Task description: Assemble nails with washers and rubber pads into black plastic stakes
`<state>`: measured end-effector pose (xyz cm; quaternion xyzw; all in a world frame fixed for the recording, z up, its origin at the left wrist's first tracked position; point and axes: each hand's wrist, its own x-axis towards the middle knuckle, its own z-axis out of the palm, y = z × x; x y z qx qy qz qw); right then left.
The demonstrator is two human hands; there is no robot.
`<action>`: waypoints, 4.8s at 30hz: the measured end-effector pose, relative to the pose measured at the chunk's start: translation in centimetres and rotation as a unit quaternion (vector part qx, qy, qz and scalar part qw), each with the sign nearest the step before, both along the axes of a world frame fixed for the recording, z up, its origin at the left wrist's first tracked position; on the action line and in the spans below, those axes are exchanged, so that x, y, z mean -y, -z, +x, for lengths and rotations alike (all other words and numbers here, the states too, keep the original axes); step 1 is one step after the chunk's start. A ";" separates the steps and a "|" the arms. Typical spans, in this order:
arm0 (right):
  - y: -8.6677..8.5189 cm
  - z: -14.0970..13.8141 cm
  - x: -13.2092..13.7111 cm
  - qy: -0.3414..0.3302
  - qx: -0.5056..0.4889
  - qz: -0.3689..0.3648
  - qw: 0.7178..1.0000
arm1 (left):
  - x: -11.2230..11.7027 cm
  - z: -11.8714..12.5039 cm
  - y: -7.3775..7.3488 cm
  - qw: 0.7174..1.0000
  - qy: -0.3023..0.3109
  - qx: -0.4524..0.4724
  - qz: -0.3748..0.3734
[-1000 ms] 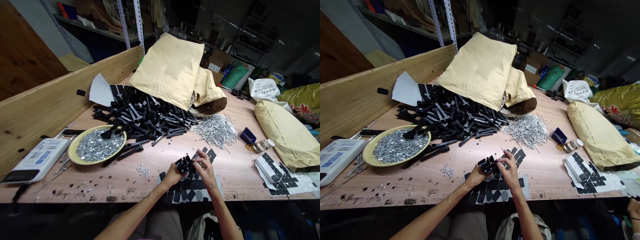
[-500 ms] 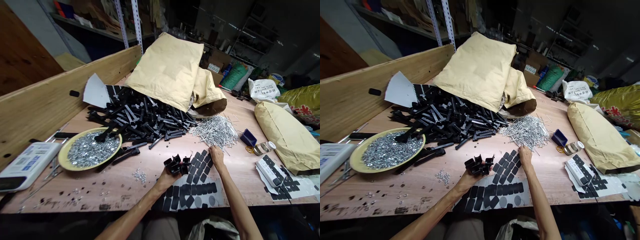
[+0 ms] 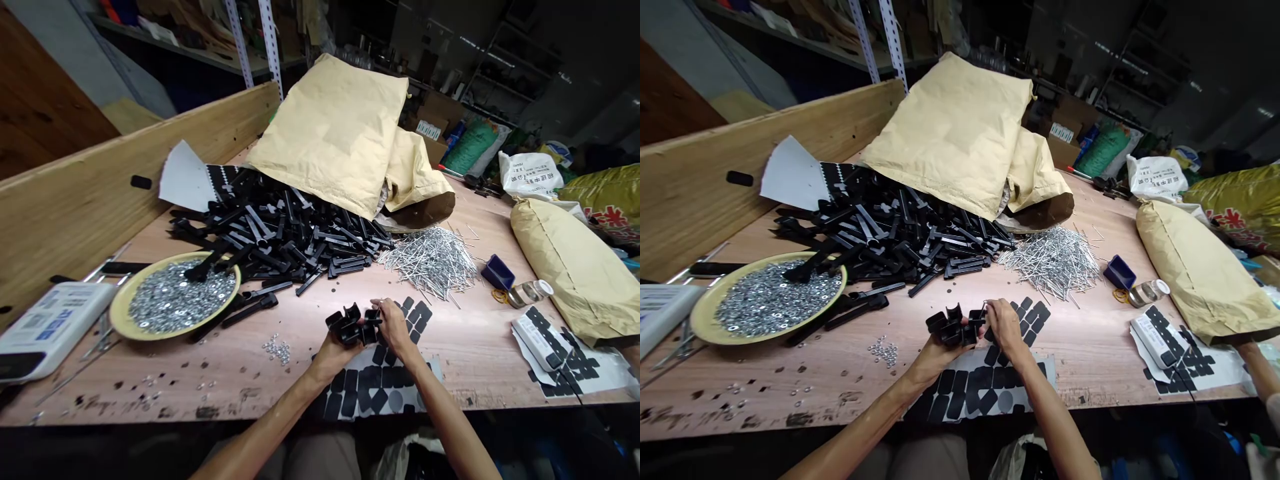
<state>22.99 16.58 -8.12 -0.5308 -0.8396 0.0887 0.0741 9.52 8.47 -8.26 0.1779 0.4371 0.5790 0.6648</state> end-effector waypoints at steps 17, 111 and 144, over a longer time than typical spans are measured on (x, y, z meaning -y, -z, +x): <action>-2.5 6.0 -4.9 0.237 0.235 -0.010 0.943 | -0.7 -2.1 -3.2 0.999 -0.038 0.017 0.015; -11.9 -1.3 -1.9 -0.249 -0.038 0.034 0.967 | -1.5 -2.9 -2.5 0.918 -0.013 -0.385 0.093; -2.7 4.1 -8.4 -0.048 0.170 0.090 0.980 | -1.8 -2.1 -1.2 0.993 0.008 -0.101 0.061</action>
